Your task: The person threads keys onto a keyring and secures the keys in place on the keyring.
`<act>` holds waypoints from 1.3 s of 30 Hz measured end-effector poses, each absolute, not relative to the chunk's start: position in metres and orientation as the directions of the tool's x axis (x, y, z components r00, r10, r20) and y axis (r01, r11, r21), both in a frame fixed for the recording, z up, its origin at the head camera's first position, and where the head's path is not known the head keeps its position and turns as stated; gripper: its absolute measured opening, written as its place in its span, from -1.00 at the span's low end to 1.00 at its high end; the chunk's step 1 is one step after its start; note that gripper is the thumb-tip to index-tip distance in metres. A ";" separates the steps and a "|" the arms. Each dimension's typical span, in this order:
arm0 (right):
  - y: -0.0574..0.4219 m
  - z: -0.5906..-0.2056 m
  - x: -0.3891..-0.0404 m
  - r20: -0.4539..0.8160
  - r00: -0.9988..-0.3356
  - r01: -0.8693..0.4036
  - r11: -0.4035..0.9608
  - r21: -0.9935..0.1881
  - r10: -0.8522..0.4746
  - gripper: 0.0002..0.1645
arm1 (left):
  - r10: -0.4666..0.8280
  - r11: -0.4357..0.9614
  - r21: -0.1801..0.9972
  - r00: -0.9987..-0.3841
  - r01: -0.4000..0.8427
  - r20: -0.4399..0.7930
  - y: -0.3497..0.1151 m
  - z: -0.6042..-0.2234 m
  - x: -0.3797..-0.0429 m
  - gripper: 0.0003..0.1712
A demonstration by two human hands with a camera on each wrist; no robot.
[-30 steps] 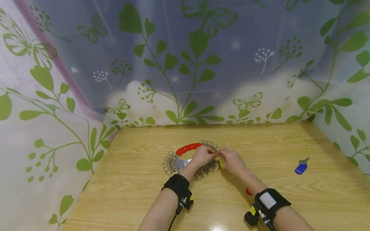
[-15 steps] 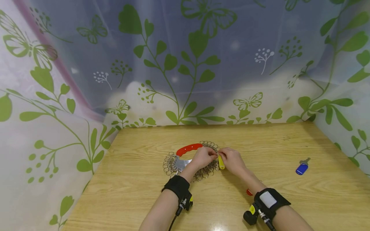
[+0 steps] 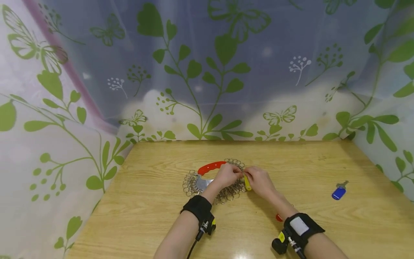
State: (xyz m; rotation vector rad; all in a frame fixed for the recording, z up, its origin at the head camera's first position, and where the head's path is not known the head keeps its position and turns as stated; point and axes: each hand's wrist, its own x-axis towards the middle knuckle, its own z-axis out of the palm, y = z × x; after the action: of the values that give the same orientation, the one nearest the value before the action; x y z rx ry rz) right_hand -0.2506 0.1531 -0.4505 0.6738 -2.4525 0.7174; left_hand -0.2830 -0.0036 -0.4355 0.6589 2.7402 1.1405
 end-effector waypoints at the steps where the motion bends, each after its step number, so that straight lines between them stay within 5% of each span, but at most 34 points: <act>1: 0.153 -0.451 -0.250 0.576 -0.753 -0.578 0.738 -0.347 -0.318 -0.94 | 0.426 0.627 0.698 -0.903 0.347 0.066 -0.004 -0.435 -0.283 -0.82; 29: 0.156 -0.455 -0.255 0.647 -0.603 -0.688 0.715 -0.125 -0.467 -0.96 | 0.339 0.633 0.754 -0.938 0.177 -0.065 -0.001 -0.428 -0.286 -0.84; 34: 0.155 -0.457 -0.253 0.644 -0.627 -0.671 0.724 -0.160 -0.438 -0.93 | 0.340 0.633 0.754 -0.938 0.175 -0.067 -0.001 -0.430 -0.285 -0.82; 39: 0.154 -0.454 -0.251 0.572 -0.759 -0.574 0.732 -0.366 -0.310 -0.92 | 0.375 0.622 0.752 -0.926 0.218 -0.041 -0.001 -0.428 -0.284 -0.79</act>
State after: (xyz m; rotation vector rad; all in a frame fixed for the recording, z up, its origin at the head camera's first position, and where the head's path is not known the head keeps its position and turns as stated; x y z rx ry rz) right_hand -0.2508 0.1537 -0.4536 0.6722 -2.4520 0.7391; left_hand -0.2838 -0.0015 -0.4280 0.4908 2.6502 1.1900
